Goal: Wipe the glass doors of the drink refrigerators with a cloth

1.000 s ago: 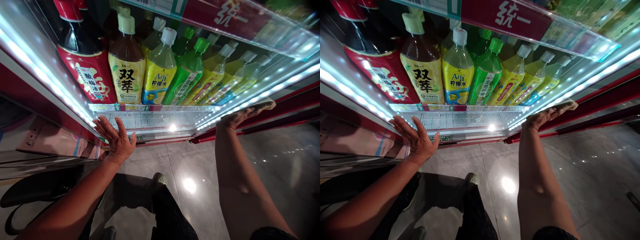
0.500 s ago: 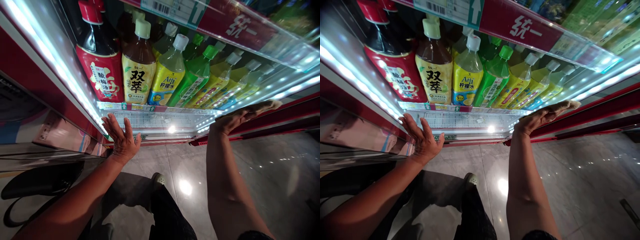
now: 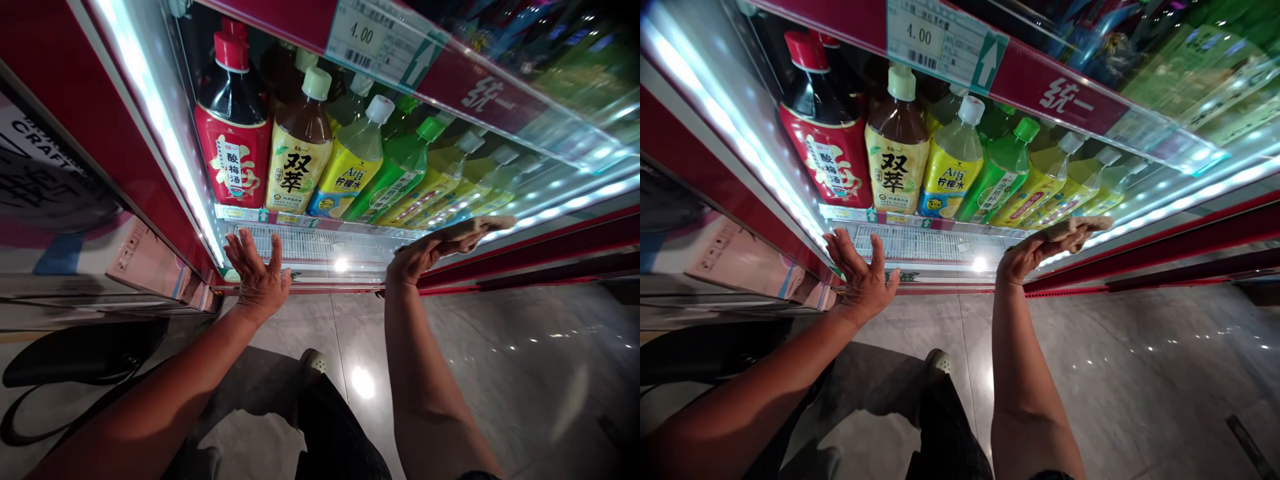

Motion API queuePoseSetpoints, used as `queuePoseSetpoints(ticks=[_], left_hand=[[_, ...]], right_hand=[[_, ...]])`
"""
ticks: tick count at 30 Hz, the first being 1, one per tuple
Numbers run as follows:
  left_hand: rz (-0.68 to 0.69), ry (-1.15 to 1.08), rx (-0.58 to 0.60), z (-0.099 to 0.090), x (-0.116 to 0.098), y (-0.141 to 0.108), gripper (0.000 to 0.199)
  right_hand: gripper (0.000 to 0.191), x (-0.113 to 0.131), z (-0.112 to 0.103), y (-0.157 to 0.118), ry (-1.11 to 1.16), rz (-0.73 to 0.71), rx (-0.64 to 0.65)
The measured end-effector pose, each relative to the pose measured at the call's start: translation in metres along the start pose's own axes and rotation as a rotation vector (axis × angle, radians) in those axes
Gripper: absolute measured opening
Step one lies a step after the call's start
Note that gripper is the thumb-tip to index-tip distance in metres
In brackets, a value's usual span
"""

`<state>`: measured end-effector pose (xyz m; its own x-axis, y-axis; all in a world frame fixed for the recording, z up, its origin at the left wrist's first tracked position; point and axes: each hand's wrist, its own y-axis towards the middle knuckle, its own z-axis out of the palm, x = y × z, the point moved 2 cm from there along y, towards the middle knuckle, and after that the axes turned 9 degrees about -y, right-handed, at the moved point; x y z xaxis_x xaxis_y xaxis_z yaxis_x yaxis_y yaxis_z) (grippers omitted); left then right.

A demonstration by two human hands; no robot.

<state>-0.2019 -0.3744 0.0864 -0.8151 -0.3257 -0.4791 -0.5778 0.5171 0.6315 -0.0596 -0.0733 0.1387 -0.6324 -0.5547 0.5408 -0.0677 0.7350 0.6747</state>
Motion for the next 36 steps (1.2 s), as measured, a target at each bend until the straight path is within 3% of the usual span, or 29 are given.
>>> queuePoseSetpoints(ticks=[3, 6, 9, 12, 18, 23, 26, 29, 31, 36], left_hand=[[0.013, 0.015, -0.002, -0.002, -0.002, 0.0, 0.107], [0.0, 0.014, 0.022, -0.008, -0.006, 0.0, 0.102], [-0.018, -0.012, -0.005, -0.016, -0.011, 0.0, 0.098], [-0.017, -0.016, -0.067, -0.023, -0.011, 0.001, 0.095], [-0.075, -0.083, -0.101, -0.032, 0.005, 0.005, 0.087], [-0.1, -0.054, -0.141, -0.042, 0.019, 0.012, 0.1], [-0.137, -0.08, -0.127, -0.043, 0.025, 0.015, 0.103], [-0.146, -0.087, -0.104, -0.043, 0.029, 0.015, 0.104], [-0.129, -0.077, -0.096, -0.044, 0.03, 0.014, 0.103], [-0.116, -0.084, -0.116, -0.05, 0.029, 0.015, 0.094]], right_hand=[[0.064, 0.001, 0.004, -0.022, -0.027, -0.045, -0.071], [0.063, 0.001, 0.005, -0.027, -0.025, -0.052, -0.084], [0.063, 0.02, 0.003, -0.028, 0.019, -0.053, -0.127], [0.065, 0.045, 0.006, -0.044, 0.039, -0.129, -0.051], [0.071, 0.046, 0.015, -0.074, -0.055, -0.235, 0.019], [0.068, 0.066, 0.014, -0.079, -0.023, -0.199, -0.046], [0.071, 0.081, 0.02, -0.095, -0.028, -0.324, -0.034], [0.079, 0.082, 0.026, -0.108, -0.025, -0.533, -0.025], [0.081, 0.081, 0.027, -0.108, -0.027, -0.581, -0.042], [0.076, 0.11, 0.024, -0.106, -0.053, -0.468, -0.054]])
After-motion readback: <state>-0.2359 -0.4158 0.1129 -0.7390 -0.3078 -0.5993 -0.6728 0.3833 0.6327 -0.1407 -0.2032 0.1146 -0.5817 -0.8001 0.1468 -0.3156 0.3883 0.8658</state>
